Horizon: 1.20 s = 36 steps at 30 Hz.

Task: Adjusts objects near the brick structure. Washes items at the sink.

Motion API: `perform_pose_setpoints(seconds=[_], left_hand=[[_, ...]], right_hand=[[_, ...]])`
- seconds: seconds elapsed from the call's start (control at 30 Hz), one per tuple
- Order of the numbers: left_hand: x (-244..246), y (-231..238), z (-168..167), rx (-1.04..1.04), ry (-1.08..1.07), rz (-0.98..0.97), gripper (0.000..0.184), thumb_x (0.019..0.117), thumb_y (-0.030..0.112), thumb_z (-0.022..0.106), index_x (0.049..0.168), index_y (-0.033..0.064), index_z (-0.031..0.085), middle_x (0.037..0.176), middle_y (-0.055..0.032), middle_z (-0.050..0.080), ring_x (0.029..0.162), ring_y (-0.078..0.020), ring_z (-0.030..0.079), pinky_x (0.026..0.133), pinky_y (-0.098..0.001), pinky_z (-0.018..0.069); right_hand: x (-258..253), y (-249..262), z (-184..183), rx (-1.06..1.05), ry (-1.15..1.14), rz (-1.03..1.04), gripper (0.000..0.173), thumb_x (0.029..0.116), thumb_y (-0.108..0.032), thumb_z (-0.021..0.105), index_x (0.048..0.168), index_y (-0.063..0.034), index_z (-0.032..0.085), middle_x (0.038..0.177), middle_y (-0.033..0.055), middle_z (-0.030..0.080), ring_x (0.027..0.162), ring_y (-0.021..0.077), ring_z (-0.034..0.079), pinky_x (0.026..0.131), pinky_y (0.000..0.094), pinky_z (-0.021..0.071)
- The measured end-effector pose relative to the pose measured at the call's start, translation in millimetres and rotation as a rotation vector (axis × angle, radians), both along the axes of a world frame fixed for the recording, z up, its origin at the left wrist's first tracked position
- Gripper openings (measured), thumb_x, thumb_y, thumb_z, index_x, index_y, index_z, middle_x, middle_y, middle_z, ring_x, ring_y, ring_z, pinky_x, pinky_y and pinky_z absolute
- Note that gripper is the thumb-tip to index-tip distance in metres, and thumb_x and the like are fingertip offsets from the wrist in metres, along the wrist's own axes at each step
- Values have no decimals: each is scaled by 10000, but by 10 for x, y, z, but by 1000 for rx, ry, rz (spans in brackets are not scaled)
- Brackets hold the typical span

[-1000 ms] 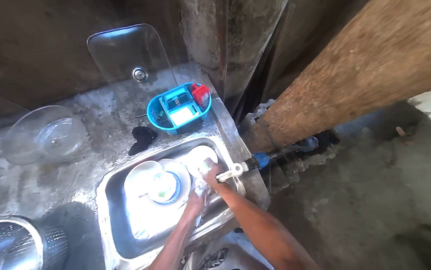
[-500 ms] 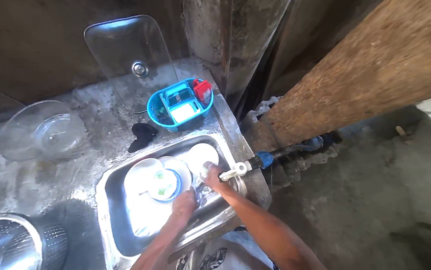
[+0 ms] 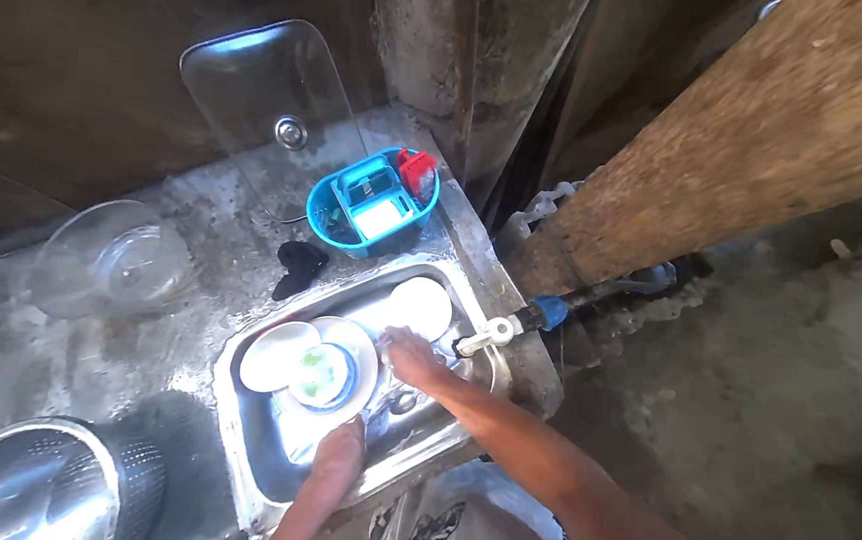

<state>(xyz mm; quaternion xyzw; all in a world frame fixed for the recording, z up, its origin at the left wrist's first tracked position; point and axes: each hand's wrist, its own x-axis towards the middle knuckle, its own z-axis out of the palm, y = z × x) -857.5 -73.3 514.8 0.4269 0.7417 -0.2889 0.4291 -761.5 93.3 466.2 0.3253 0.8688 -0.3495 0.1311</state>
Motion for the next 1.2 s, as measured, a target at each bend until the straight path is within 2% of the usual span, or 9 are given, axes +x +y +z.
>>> perform_pose_setpoints(seconds=[0.1,0.2,0.33,0.5,0.67,0.77,0.83,1.0,1.2], left_hand=[[-93,-68,112,10,-4,25,434,1030,208,506,1428,38,529,1263,-220,672,1191,-387,653,978,-555,527],[-203,-151,146,224,-106,169,404,1069,241,461,1395,31,571,1233,-224,680,1182,-376,653,1025,-546,499],[-102,-14,-63,870,-337,516,352,1056,205,531,1248,-61,655,1101,-221,717,1048,-321,700,1002,-509,526],[269,603,-174,931,-385,482,348,1034,127,515,1251,-126,613,1136,-290,685,1108,-382,672,1034,-522,489],[310,714,-203,826,-657,899,277,1081,232,498,1113,-11,626,783,-43,577,600,-104,528,568,-289,490],[420,762,-167,788,-697,1092,302,1095,280,487,1105,-3,593,709,-33,543,525,-106,499,492,-280,473],[409,708,-241,782,-583,1039,368,1089,332,492,1047,-6,630,732,-53,557,572,-133,515,549,-325,487],[238,496,-439,721,-383,810,468,1014,451,616,977,-13,668,771,-109,592,630,-203,541,634,-428,491],[344,674,-428,784,-476,716,373,1045,295,584,1138,-56,668,1017,-190,694,939,-249,673,906,-453,535]], right_hand=[[11,-76,-268,117,70,200,348,996,-5,504,1325,-2,618,1466,236,531,1417,449,444,1162,676,319],[247,-47,-224,146,18,316,268,1022,-19,463,1194,29,663,1259,270,628,1234,462,574,1088,660,385],[379,124,117,47,-84,302,297,1016,-12,494,1275,-17,638,1307,276,593,1169,489,603,921,638,510],[295,368,758,-14,-125,387,280,949,-47,646,1214,43,665,1220,299,656,1119,504,634,893,692,469],[604,541,255,-18,328,-23,323,933,-123,669,1252,-81,692,1266,151,686,1163,319,670,1012,542,526],[585,427,75,-22,569,-561,309,923,-150,725,1205,-26,710,1192,153,725,1135,239,687,1048,420,524],[663,345,-29,35,446,-744,362,937,-210,717,1251,-33,688,1234,168,705,1190,249,663,1081,408,506],[797,-72,191,39,-332,-67,427,982,25,509,1406,76,511,1468,298,476,1287,488,540,971,623,511],[829,52,222,14,-311,141,307,990,36,511,1281,59,608,1318,304,588,1155,500,614,931,660,496]])
